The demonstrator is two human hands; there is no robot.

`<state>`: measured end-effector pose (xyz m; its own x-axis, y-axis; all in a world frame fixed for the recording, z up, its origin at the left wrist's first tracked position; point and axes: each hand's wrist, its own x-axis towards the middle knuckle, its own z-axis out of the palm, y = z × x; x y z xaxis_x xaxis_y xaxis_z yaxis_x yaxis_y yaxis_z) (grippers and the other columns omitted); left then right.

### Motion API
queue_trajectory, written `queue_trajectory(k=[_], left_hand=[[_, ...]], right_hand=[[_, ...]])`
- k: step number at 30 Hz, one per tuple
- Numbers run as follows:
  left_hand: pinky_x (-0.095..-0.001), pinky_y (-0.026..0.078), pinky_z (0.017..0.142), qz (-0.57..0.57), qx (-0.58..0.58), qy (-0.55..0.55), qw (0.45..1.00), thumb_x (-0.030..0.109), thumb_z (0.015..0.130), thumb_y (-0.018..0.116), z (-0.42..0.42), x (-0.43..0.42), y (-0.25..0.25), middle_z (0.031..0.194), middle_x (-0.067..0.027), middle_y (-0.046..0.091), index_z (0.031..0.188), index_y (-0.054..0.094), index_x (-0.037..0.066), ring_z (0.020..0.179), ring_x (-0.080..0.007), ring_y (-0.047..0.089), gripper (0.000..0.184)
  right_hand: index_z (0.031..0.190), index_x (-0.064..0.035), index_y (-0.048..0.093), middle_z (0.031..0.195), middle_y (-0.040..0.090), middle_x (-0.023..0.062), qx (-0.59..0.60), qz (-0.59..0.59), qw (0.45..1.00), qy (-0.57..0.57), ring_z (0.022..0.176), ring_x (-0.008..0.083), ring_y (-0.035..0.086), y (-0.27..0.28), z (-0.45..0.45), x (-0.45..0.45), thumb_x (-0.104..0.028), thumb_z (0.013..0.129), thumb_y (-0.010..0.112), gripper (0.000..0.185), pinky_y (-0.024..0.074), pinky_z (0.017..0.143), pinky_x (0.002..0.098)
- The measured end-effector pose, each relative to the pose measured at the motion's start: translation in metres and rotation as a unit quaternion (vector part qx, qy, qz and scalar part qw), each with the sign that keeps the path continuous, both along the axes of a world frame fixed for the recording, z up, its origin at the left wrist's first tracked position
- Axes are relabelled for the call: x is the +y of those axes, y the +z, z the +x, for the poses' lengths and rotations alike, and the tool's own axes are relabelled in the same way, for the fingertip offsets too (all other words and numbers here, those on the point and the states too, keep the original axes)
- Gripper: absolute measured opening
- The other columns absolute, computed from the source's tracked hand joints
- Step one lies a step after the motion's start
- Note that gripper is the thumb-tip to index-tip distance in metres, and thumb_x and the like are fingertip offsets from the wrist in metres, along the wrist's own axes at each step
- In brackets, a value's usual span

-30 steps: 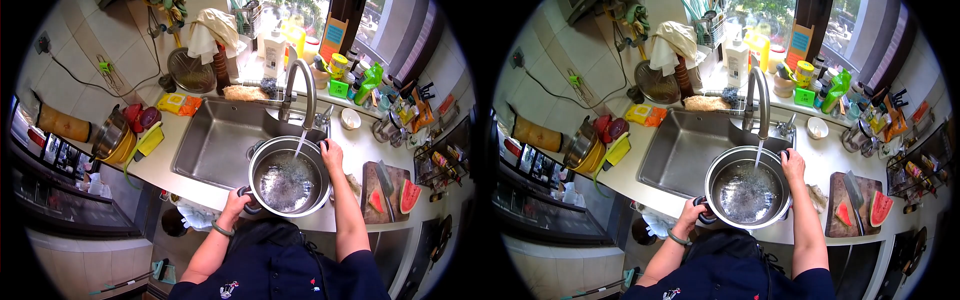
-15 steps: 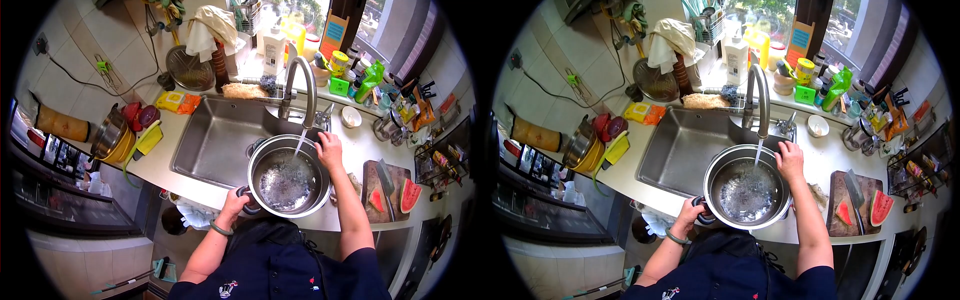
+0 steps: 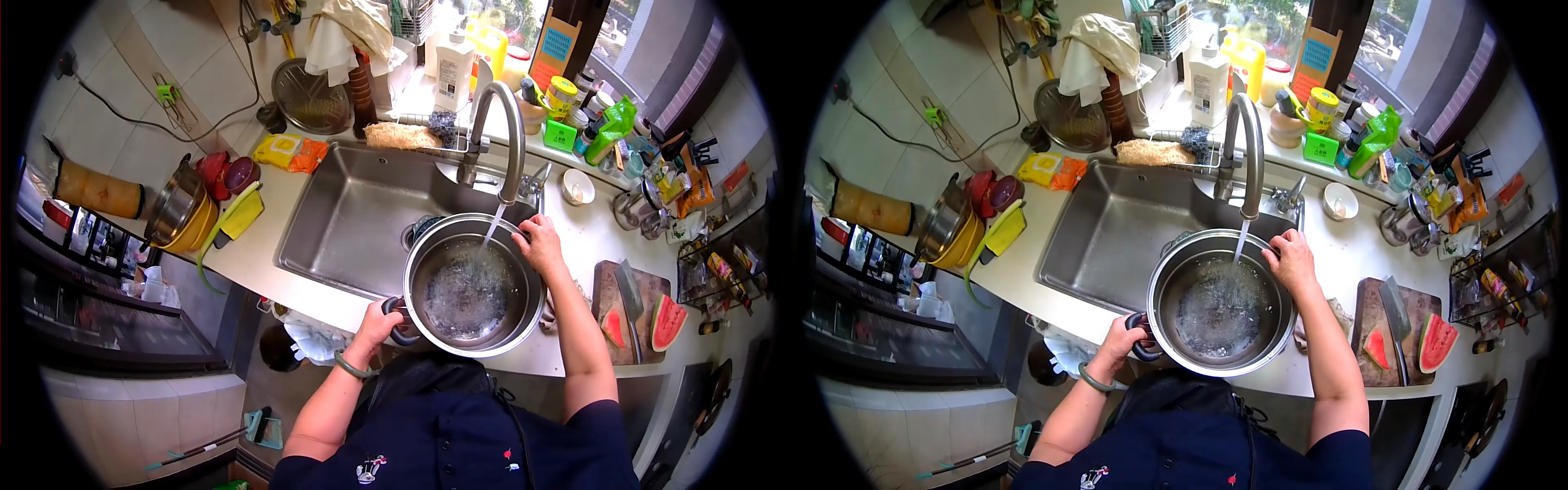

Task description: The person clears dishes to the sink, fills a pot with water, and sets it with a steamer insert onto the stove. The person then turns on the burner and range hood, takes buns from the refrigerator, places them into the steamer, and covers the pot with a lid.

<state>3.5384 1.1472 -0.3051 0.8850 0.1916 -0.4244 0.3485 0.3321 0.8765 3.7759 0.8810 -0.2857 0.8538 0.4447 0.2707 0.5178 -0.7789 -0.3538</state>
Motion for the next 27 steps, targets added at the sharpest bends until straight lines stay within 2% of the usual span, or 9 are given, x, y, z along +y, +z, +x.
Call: queue_trajectory(k=[3, 6, 7, 10, 17, 19, 23, 25, 27], left_hand=[[-0.0233, 0.044, 0.056, 0.01, 0.021, 0.004, 1.0, 0.002, 0.073, 0.055, 0.001, 0.002, -0.005, 0.07, -0.0024, 0.057, 0.091, 0.059, -0.004, 0.06, -0.0103, 0.054, 0.019], [-0.0255, 0.048, 0.053, -0.149, 0.039, 0.028, 0.988, 0.005, 0.077, 0.061, 0.004, 0.003, -0.001, 0.069, -0.0045, 0.056, 0.082, 0.056, -0.001, 0.058, -0.0133, 0.057, 0.009], [-0.0255, 0.048, 0.053, -0.15, 0.039, 0.03, 0.987, 0.005, 0.077, 0.061, 0.004, -0.001, 0.004, 0.069, -0.0045, 0.056, 0.082, 0.056, -0.001, 0.058, -0.0133, 0.057, 0.009], [-0.0257, 0.046, 0.041, -0.031, 0.044, 0.087, 0.995, 0.004, 0.072, 0.064, 0.011, -0.014, 0.014, 0.066, -0.0047, 0.054, 0.076, 0.051, 0.003, 0.045, -0.0151, 0.055, 0.014], [-0.026, 0.045, 0.041, -0.006, 0.051, 0.099, 0.994, 0.005, 0.071, 0.064, 0.026, -0.004, 0.014, 0.067, -0.0065, 0.056, 0.077, 0.051, 0.002, 0.044, -0.0147, 0.054, 0.015], [-0.0274, 0.047, 0.044, -0.055, 0.037, 0.091, 0.994, 0.005, 0.072, 0.06, 0.031, 0.006, 0.013, 0.067, -0.0089, 0.058, 0.082, 0.054, -0.002, 0.045, -0.0146, 0.053, 0.013], [-0.0277, 0.048, 0.044, -0.061, 0.037, 0.108, 0.992, -0.001, 0.073, 0.056, 0.031, 0.011, -0.001, 0.066, -0.0088, 0.056, 0.08, 0.052, -0.002, 0.044, -0.0149, 0.052, 0.009], [-0.0265, 0.048, 0.043, 0.042, 0.04, 0.14, 0.988, -0.005, 0.072, 0.054, 0.031, 0.006, -0.005, 0.07, -0.0085, 0.055, 0.08, 0.051, -0.001, 0.044, -0.0152, 0.052, 0.01], [-0.0256, 0.048, 0.043, 0.064, 0.059, 0.135, 0.987, -0.009, 0.071, 0.05, 0.031, 0.004, 0.001, 0.074, -0.0079, 0.054, 0.081, 0.05, 0.0, 0.048, -0.015, 0.053, 0.013]], right_hand=[[0.08, -0.0062, 0.065, 0.087, 0.055, 0.0095, 0.017, -0.004, 1.0, -0.015, 0.088, 0.0267, 0.052, 0.0, -0.001, -0.002, -0.022, 0.072, 0.07, 0.018, 0.0455, 0.077, 0.0373], [0.079, -0.0063, 0.066, 0.086, 0.055, 0.0097, 0.027, -0.004, 0.999, -0.025, 0.089, 0.0266, 0.052, -0.003, 0.0, -0.003, -0.023, 0.072, 0.07, 0.019, 0.0452, 0.078, 0.0368], [0.079, -0.0063, 0.066, 0.086, 0.055, 0.0097, 0.027, -0.005, 0.999, -0.023, 0.089, 0.0266, 0.052, -0.004, 0.001, -0.003, -0.023, 0.072, 0.07, 0.019, 0.0452, 0.078, 0.0368], [0.079, -0.0063, 0.067, 0.085, 0.055, 0.0098, 0.033, 0.002, 0.999, -0.033, 0.089, 0.0263, 0.052, -0.007, 0.003, -0.002, -0.024, 0.071, 0.071, 0.02, 0.0448, 0.079, 0.0364], [0.08, -0.0065, 0.067, 0.086, 0.056, 0.0103, 0.07, 0.005, 0.994, -0.081, 0.09, 0.0272, 0.052, -0.01, 0.0, -0.006, -0.024, 0.07, 0.073, 0.021, 0.0447, 0.079, 0.0363], [0.081, -0.0064, 0.067, 0.086, 0.056, 0.0105, 0.069, 0.011, 0.994, -0.085, 0.09, 0.0276, 0.052, -0.011, -0.003, -0.006, -0.023, 0.07, 0.073, 0.021, 0.0447, 0.079, 0.0365], [0.084, -0.006, 0.066, 0.087, 0.056, 0.0121, 0.057, 0.034, 0.995, -0.077, 0.091, 0.0289, 0.052, -0.009, -0.003, -0.003, -0.023, 0.07, 0.072, 0.023, 0.0448, 0.079, 0.0375], [0.085, -0.0059, 0.065, 0.087, 0.056, 0.0126, 0.051, 0.033, 0.996, -0.072, 0.091, 0.0293, 0.052, -0.009, -0.003, -0.002, -0.023, 0.07, 0.072, 0.024, 0.0448, 0.079, 0.0379], [0.086, -0.0051, 0.064, 0.087, 0.055, 0.013, 0.036, 0.026, 0.997, -0.065, 0.091, 0.03, 0.052, -0.008, -0.003, -0.002, -0.022, 0.071, 0.071, 0.024, 0.0447, 0.079, 0.0383]])
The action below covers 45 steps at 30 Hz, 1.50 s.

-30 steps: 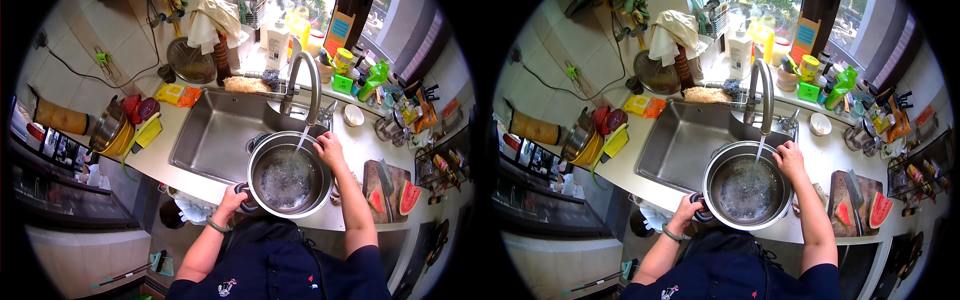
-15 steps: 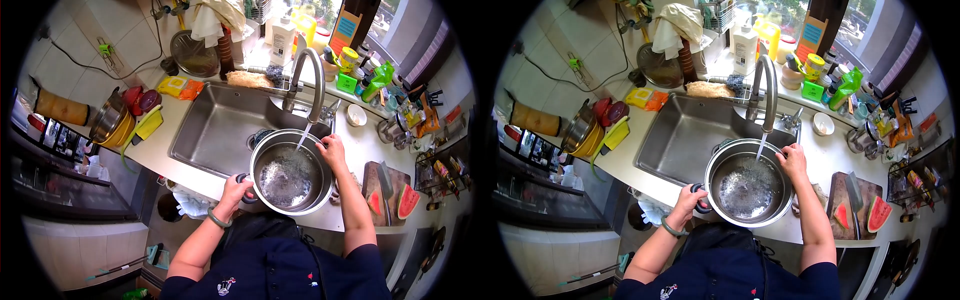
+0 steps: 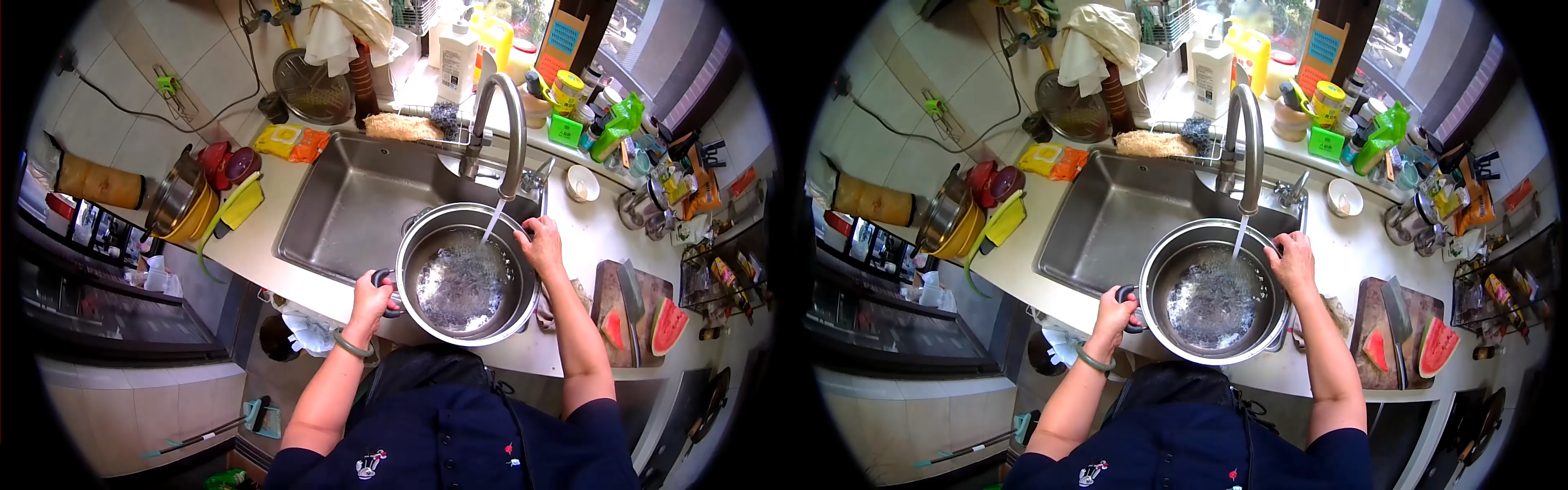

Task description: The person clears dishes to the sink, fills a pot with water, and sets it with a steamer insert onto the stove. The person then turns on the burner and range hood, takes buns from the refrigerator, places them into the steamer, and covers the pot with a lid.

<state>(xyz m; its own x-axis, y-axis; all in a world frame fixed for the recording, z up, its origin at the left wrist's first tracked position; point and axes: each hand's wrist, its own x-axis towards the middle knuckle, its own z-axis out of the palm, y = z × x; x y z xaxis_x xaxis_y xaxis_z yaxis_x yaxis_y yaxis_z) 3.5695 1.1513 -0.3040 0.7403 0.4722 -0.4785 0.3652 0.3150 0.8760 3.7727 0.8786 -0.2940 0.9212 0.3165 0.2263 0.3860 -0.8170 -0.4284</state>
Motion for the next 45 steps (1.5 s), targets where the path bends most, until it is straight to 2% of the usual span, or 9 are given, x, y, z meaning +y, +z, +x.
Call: queue_trajectory(k=[6, 13, 18, 21, 25, 30, 32, 40, 45], left_hand=[[-0.0256, 0.048, 0.043, 0.052, -0.003, -0.019, 0.998, -0.011, 0.07, 0.044, -0.002, 0.002, 0.005, 0.074, -0.0061, 0.051, 0.08, 0.049, 0.0, 0.055, -0.0146, 0.053, 0.016], [-0.0263, 0.047, 0.041, 0.02, -0.025, -0.027, 0.999, -0.009, 0.068, 0.045, -0.005, 0.004, -0.003, 0.072, -0.0062, 0.049, 0.079, 0.047, 0.0, 0.046, -0.0137, 0.049, 0.015], [-0.0257, 0.046, 0.04, 0.006, -0.043, -0.027, 0.999, -0.009, 0.067, 0.045, -0.007, 0.003, -0.006, 0.072, -0.006, 0.049, 0.079, 0.046, 0.0, 0.045, -0.0125, 0.049, 0.015], [-0.0253, 0.046, 0.04, 0.004, -0.054, -0.023, 0.998, -0.009, 0.067, 0.045, -0.008, 0.001, -0.004, 0.071, -0.005, 0.048, 0.079, 0.046, 0.0, 0.045, -0.0119, 0.049, 0.015], [-0.025, 0.046, 0.04, 0.01, -0.046, -0.019, 0.999, -0.008, 0.067, 0.045, -0.007, 0.001, -0.002, 0.07, -0.0044, 0.048, 0.079, 0.046, 0.001, 0.045, -0.012, 0.049, 0.015], [-0.0262, 0.047, 0.041, 0.005, -0.041, -0.007, 0.999, -0.007, 0.067, 0.046, -0.009, 0.001, -0.007, 0.068, -0.0047, 0.048, 0.079, 0.047, 0.0, 0.043, -0.0126, 0.048, 0.014], [-0.0269, 0.047, 0.041, 0.008, -0.041, -0.002, 0.999, -0.007, 0.067, 0.046, -0.01, 0.001, -0.007, 0.067, -0.0049, 0.048, 0.079, 0.047, 0.0, 0.043, -0.013, 0.049, 0.014], [-0.0265, 0.046, 0.04, 0.014, -0.038, 0.013, 0.999, -0.008, 0.066, 0.046, -0.012, -0.003, -0.003, 0.068, -0.0059, 0.049, 0.078, 0.048, -0.001, 0.044, -0.0133, 0.05, 0.014], [-0.0263, 0.046, 0.04, 0.015, -0.045, 0.013, 0.999, -0.008, 0.067, 0.046, -0.014, -0.004, -0.002, 0.065, -0.0052, 0.048, 0.078, 0.048, 0.0, 0.043, -0.0129, 0.05, 0.014]], right_hand=[[0.087, -0.0038, 0.064, 0.088, 0.055, 0.013, -0.014, 0.003, 1.0, 0.024, 0.091, 0.0306, 0.052, 0.005, -0.001, 0.003, -0.021, 0.071, 0.07, 0.024, 0.0444, 0.08, 0.0385], [0.088, -0.0042, 0.063, 0.088, 0.055, 0.0133, -0.012, -0.001, 0.999, 0.047, 0.092, 0.031, 0.051, 0.002, 0.003, -0.002, -0.022, 0.071, 0.07, 0.025, 0.044, 0.08, 0.0391], [0.094, -0.0051, 0.062, 0.091, 0.057, 0.0155, 0.071, -0.05, 0.995, 0.046, 0.093, 0.0323, 0.052, 0.005, 0.022, 0.0, -0.033, 0.078, 0.064, 0.032, 0.0435, 0.082, 0.0408], [0.096, -0.0045, 0.061, 0.096, 0.057, 0.0172, 0.022, -0.053, 0.995, 0.08, 0.095, 0.0336, 0.052, 0.004, 0.037, 0.01, -0.035, 0.082, 0.058, 0.034, 0.0426, 0.083, 0.0413], [0.097, -0.0018, 0.059, 0.099, 0.057, 0.0196, 0.023, -0.045, 0.992, 0.117, 0.096, 0.0345, 0.052, 0.01, 0.055, 0.031, -0.029, 0.086, 0.05, 0.031, 0.0412, 0.086, 0.0411], [0.105, -0.0034, 0.056, 0.1, 0.058, 0.0233, 0.037, -0.055, 0.983, 0.173, 0.097, 0.038, 0.054, 0.0, 0.096, 0.052, -0.027, 0.083, 0.052, 0.033, 0.0428, 0.083, 0.0426], [0.104, -0.005, 0.058, 0.104, 0.058, 0.0231, 0.039, -0.105, 0.979, 0.17, 0.1, 0.0381, 0.054, 0.008, 0.099, 0.059, -0.029, 0.082, 0.056, 0.033, 0.0437, 0.082, 0.0424], [0.083, -0.0063, 0.063, 0.083, 0.059, 0.0152, 0.03, -0.09, 0.982, 0.164, 0.084, 0.031, 0.058, -0.04, 0.143, 0.071, -0.019, 0.078, 0.061, 0.014, 0.0482, 0.071, 0.039], [0.066, -0.0068, 0.063, 0.069, 0.06, 0.0143, -0.018, -0.115, 0.983, 0.145, 0.074, 0.0318, 0.06, -0.062, 0.163, 0.077, -0.006, 0.064, 0.058, 0.006, 0.049, 0.068, 0.0389]])
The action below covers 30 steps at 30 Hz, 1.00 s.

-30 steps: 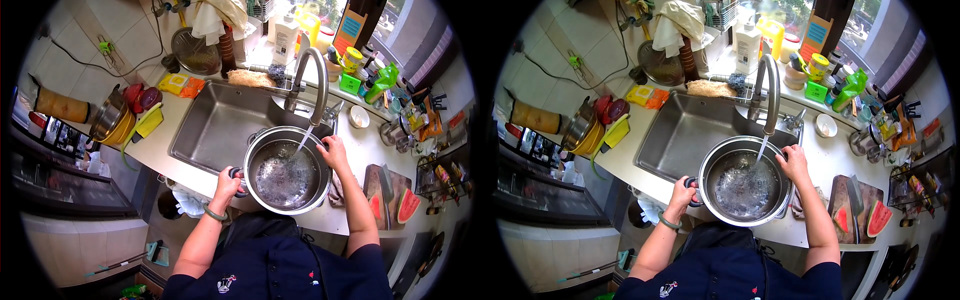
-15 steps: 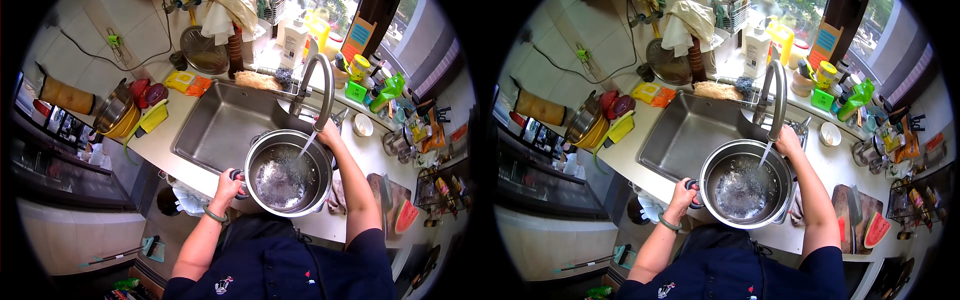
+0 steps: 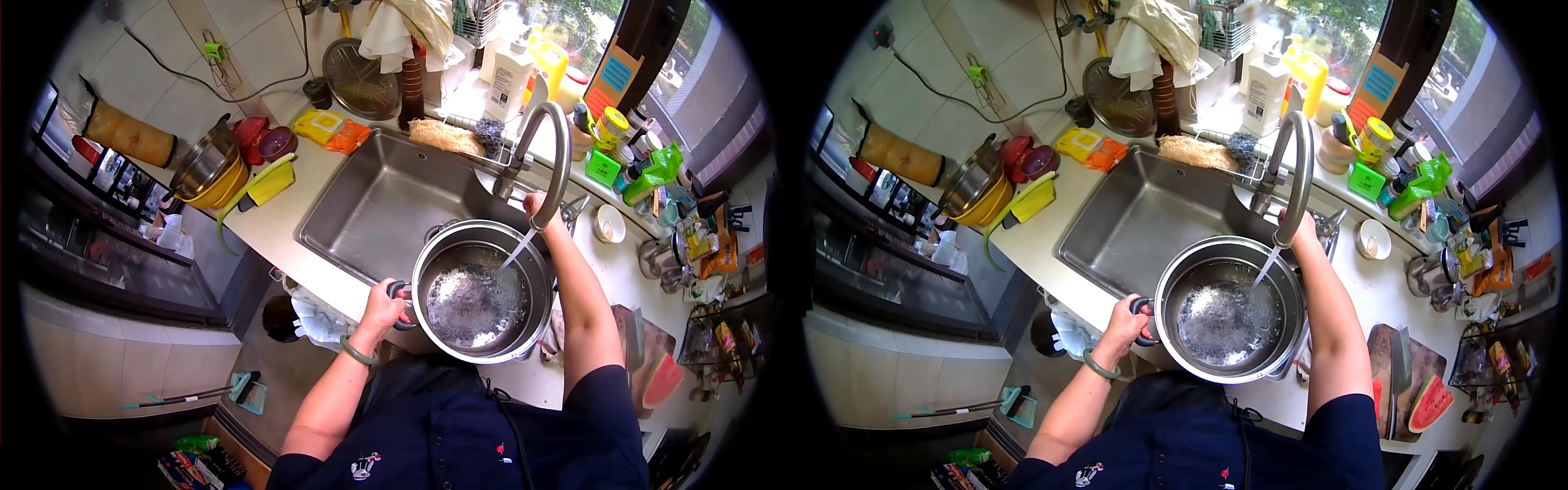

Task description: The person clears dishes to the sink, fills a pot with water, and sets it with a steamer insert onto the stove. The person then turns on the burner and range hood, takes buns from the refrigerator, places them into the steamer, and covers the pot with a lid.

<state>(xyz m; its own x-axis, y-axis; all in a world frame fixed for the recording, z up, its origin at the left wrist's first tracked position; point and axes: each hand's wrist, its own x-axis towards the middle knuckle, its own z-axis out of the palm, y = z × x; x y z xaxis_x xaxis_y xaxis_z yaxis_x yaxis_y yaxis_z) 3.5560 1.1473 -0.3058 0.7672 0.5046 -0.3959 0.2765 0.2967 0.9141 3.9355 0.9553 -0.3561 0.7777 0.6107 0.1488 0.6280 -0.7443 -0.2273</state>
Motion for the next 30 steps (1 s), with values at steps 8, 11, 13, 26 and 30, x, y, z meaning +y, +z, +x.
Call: queue_trajectory(k=[8, 11, 13, 26, 30], left_hand=[[-0.0262, 0.046, 0.04, -0.011, -0.01, 0.006, 1.0, -0.008, 0.067, 0.045, -0.002, -0.001, 0.001, 0.065, -0.0048, 0.048, 0.077, 0.048, 0.0, 0.044, -0.0125, 0.049, 0.014], [-0.0261, 0.046, 0.04, -0.01, -0.012, 0.003, 1.0, -0.008, 0.067, 0.046, -0.002, 0.0, 0.001, 0.065, -0.0048, 0.048, 0.077, 0.048, 0.0, 0.044, -0.0124, 0.049, 0.014], [-0.0263, 0.046, 0.04, -0.014, -0.019, 0.0, 1.0, -0.008, 0.067, 0.046, -0.003, 0.001, -0.003, 0.065, -0.0048, 0.048, 0.077, 0.048, 0.001, 0.044, -0.0123, 0.049, 0.013], [-0.0268, 0.046, 0.04, -0.004, -0.001, 0.003, 1.0, -0.007, 0.066, 0.047, 0.001, 0.0, -0.002, 0.066, -0.0052, 0.049, 0.077, 0.048, 0.001, 0.044, -0.0128, 0.05, 0.013], [-0.0268, 0.046, 0.041, -0.004, 0.005, 0.006, 1.0, -0.007, 0.067, 0.047, 0.002, 0.0, 0.002, 0.066, -0.0051, 0.049, 0.077, 0.048, 0.001, 0.044, -0.0127, 0.05, 0.013]], right_hand=[[0.064, -0.008, 0.064, 0.068, 0.059, 0.014, 0.021, -0.048, 0.998, 0.018, 0.075, 0.031, 0.06, -0.01, 0.014, 0.003, -0.006, 0.063, 0.059, 0.006, 0.0488, 0.068, 0.0391], [0.064, -0.0086, 0.064, 0.068, 0.059, 0.0137, 0.017, -0.044, 0.999, 0.024, 0.076, 0.0307, 0.06, -0.009, 0.012, 0.002, -0.005, 0.063, 0.059, 0.006, 0.0487, 0.068, 0.0387], [0.064, -0.0089, 0.064, 0.068, 0.059, 0.0136, 0.013, -0.029, 0.999, 0.021, 0.076, 0.0306, 0.059, -0.008, 0.01, 0.001, -0.005, 0.063, 0.059, 0.006, 0.0487, 0.069, 0.0386], [0.063, -0.0101, 0.064, 0.068, 0.058, 0.0128, -0.006, -0.013, 0.999, 0.046, 0.076, 0.0294, 0.059, -0.01, 0.011, -0.003, -0.008, 0.063, 0.059, 0.005, 0.048, 0.069, 0.0386], [0.062, -0.0101, 0.063, 0.068, 0.056, 0.0119, -0.004, 0.006, 0.999, 0.043, 0.077, 0.0292, 0.057, -0.009, 0.009, -0.005, -0.008, 0.061, 0.06, 0.004, 0.0471, 0.069, 0.0385]])
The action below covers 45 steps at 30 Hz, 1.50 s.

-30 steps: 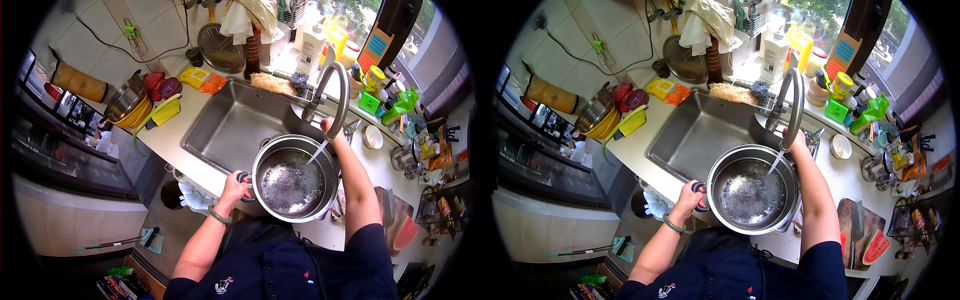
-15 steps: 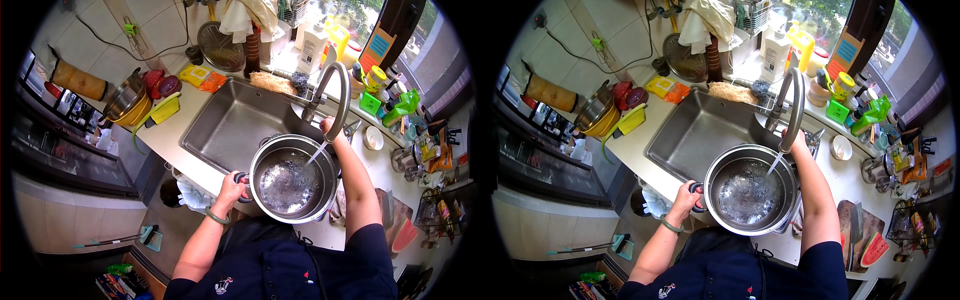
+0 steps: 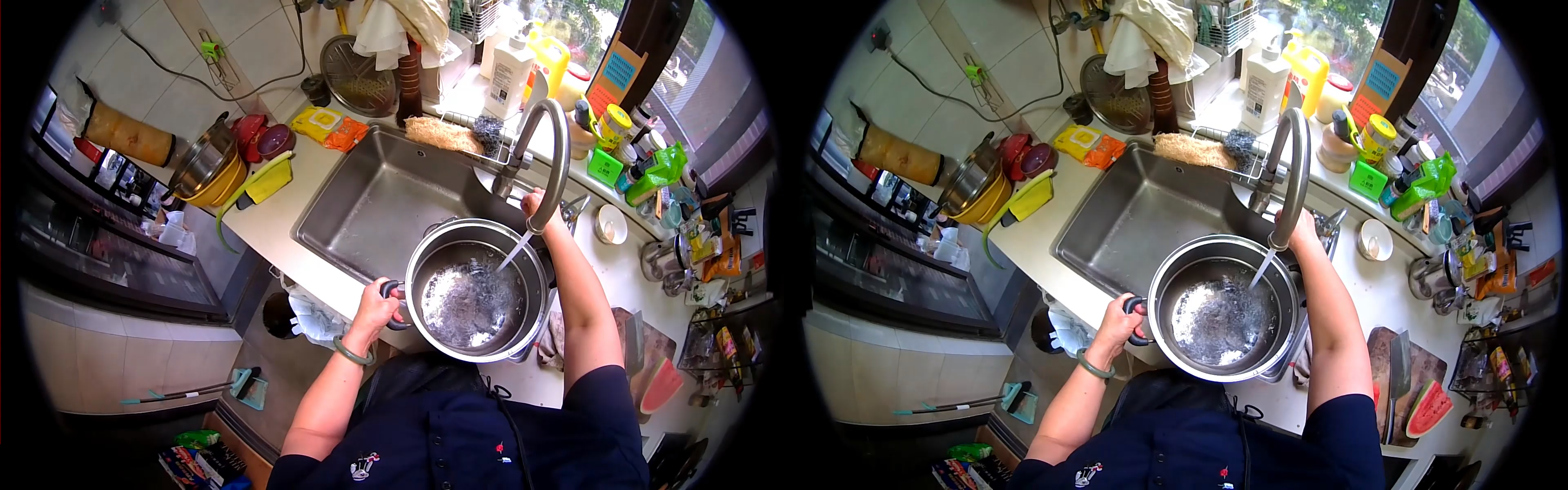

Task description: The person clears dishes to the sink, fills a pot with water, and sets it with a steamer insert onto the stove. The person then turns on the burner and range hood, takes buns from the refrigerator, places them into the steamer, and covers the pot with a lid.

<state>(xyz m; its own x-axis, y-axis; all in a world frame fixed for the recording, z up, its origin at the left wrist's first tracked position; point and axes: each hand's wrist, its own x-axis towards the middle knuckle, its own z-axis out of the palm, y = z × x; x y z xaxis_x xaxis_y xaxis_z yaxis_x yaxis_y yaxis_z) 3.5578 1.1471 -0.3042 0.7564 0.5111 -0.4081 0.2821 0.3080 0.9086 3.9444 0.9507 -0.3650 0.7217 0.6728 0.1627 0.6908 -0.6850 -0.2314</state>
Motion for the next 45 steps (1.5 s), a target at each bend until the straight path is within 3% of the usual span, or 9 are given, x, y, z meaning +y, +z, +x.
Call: queue_trajectory(k=[13, 18, 40, 43, 45], left_hand=[[-0.0233, 0.047, 0.045, 0.013, 0.004, -0.017, 1.0, -0.007, 0.067, 0.048, -0.004, 0.001, -0.002, 0.071, -0.0035, 0.052, 0.08, 0.051, 0.001, 0.048, -0.0101, 0.05, 0.015], [-0.0265, 0.046, 0.042, 0.009, -0.011, -0.012, 1.0, -0.005, 0.066, 0.047, -0.003, 0.0, 0.002, 0.068, -0.0048, 0.05, 0.078, 0.048, 0.002, 0.046, -0.0125, 0.05, 0.013], [-0.0256, 0.046, 0.043, 0.024, -0.012, -0.014, 1.0, -0.004, 0.065, 0.048, -0.005, 0.0, -0.001, 0.069, -0.005, 0.051, 0.078, 0.049, 0.002, 0.046, -0.0122, 0.05, 0.015], [-0.0257, 0.047, 0.043, 0.02, -0.017, -0.012, 1.0, -0.004, 0.065, 0.047, -0.006, -0.001, 0.001, 0.068, -0.0048, 0.051, 0.078, 0.049, 0.002, 0.046, -0.0121, 0.049, 0.014], [-0.0257, 0.047, 0.043, 0.017, -0.015, -0.011, 1.0, -0.004, 0.065, 0.047, -0.006, -0.002, 0.003, 0.068, -0.0047, 0.051, 0.078, 0.048, 0.002, 0.046, -0.012, 0.049, 0.014]], right_hand=[[0.066, -0.0114, 0.063, 0.078, 0.055, 0.01, 0.003, -0.008, 1.0, -0.015, 0.082, 0.029, 0.057, 0.02, -0.016, 0.0, -0.009, 0.062, 0.061, 0.005, 0.0487, 0.068, 0.0376], [0.067, -0.0125, 0.064, 0.081, 0.055, 0.0098, -0.007, -0.025, 0.999, -0.033, 0.085, 0.0292, 0.058, 0.01, -0.008, 0.001, -0.009, 0.063, 0.062, 0.005, 0.0496, 0.068, 0.0379], [0.066, -0.0127, 0.063, 0.077, 0.055, 0.0092, -0.048, -0.021, 0.998, -0.025, 0.083, 0.0278, 0.058, 0.001, -0.004, -0.002, -0.009, 0.061, 0.062, 0.006, 0.0497, 0.067, 0.0364], [0.07, -0.0116, 0.064, 0.078, 0.059, 0.0108, -0.042, -0.025, 0.998, -0.027, 0.081, 0.0314, 0.059, 0.0, -0.001, -0.003, -0.013, 0.069, 0.059, 0.005, 0.0494, 0.068, 0.0395], [0.077, -0.009, 0.064, 0.082, 0.064, 0.0149, -0.02, 0.027, 0.989, -0.143, 0.083, 0.0359, 0.061, 0.008, -0.003, -0.002, -0.022, 0.076, 0.055, 0.016, 0.0486, 0.07, 0.0433]])
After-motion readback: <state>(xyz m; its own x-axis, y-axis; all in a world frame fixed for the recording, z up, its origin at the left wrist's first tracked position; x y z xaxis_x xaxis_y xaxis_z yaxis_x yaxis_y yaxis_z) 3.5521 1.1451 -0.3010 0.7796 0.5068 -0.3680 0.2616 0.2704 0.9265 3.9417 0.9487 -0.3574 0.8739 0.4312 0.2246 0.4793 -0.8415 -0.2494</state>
